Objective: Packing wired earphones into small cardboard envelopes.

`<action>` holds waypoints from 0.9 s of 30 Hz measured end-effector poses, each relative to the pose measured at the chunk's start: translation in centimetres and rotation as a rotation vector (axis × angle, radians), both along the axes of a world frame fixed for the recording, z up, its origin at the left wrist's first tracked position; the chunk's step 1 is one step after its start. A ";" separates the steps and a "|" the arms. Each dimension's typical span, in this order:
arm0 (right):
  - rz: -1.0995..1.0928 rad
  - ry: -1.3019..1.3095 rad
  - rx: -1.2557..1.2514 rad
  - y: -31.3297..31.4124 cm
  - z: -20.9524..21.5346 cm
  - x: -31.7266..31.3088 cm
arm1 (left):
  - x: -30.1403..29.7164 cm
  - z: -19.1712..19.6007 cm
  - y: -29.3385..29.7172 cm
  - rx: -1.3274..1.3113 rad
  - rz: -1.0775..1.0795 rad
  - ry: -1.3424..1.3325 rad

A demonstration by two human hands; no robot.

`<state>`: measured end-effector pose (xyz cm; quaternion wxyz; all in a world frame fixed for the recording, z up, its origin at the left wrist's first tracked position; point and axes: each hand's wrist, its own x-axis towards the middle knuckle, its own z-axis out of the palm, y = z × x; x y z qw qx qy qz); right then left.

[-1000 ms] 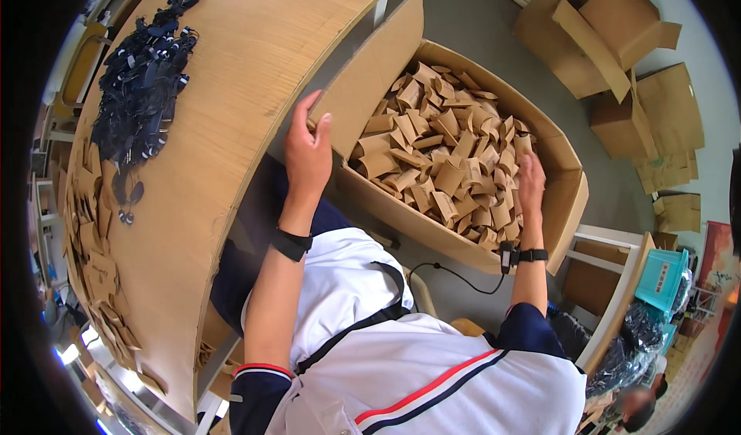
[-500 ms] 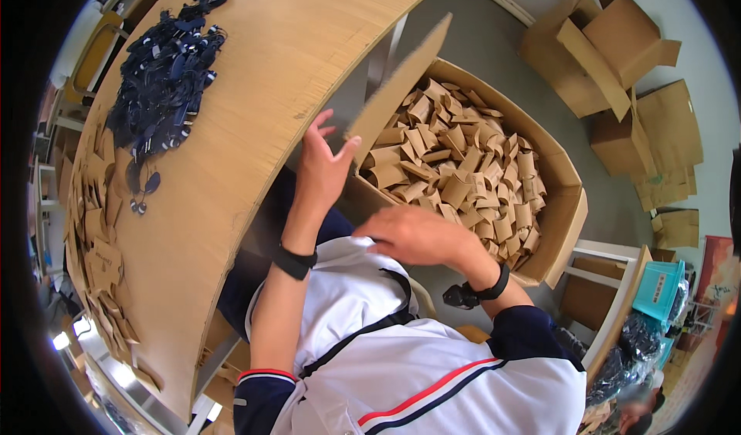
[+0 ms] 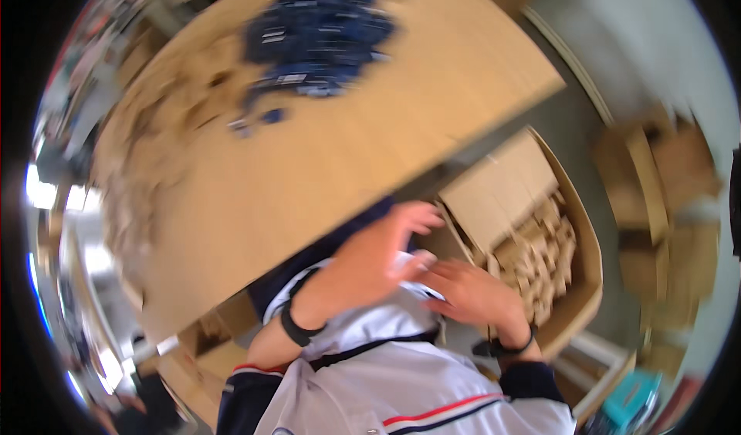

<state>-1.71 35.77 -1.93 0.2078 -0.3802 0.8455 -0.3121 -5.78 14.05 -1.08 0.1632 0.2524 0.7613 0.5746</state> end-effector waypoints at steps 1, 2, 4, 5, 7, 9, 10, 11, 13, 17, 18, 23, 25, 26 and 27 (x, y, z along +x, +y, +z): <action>0.011 -0.013 -0.017 0.2 1.5 0.0 | 0.1 1.9 -0.4 0.007 -0.022 0.008; 0.015 -0.036 -0.024 -0.1 2.9 -0.4 | 0.6 2.9 -1.1 0.045 0.008 -0.014; 0.077 -0.030 -0.092 -1.5 6.6 -2.9 | 1.9 4.0 -3.8 0.096 0.052 0.131; 0.064 -0.037 -0.145 -2.3 7.8 -3.9 | 2.7 4.6 -5.3 0.096 0.107 0.141; 0.147 0.004 -0.154 -4.3 9.6 -6.7 | 4.3 5.4 -8.3 0.105 0.310 0.283; 0.196 0.103 -0.162 -7.3 10.8 -9.9 | 5.1 4.9 -11.1 0.008 0.500 0.359; 0.187 0.152 -0.130 -9.0 11.0 -11.6 | 5.1 4.6 -12.4 -0.101 0.660 0.424; 0.175 0.205 -0.109 -10.6 10.7 -13.3 | 4.8 4.0 -13.7 -0.090 0.673 0.432; 0.090 0.204 -0.016 -15.2 10.4 -16.4 | 4.4 3.1 -15.8 -0.279 0.789 0.450; 0.025 0.524 -0.009 -21.3 6.6 -19.8 | 4.4 2.4 -15.7 -0.363 0.825 0.466; -0.011 0.632 0.113 -22.1 6.3 -20.0 | 4.5 2.3 -15.6 -0.346 0.822 0.464; -0.058 0.600 0.065 -21.4 8.2 -20.4 | 4.7 2.4 -15.6 -0.283 0.831 0.435; -0.156 0.526 -0.059 -20.8 10.0 -20.4 | 4.8 2.4 -15.5 -0.279 0.831 0.430; -0.252 0.444 -0.187 -20.5 11.1 -20.3 | 4.7 2.3 -15.5 -0.276 0.830 0.436; -0.262 0.438 -0.245 -20.0 11.9 -20.2 | 4.7 2.1 -15.6 -0.282 0.831 0.437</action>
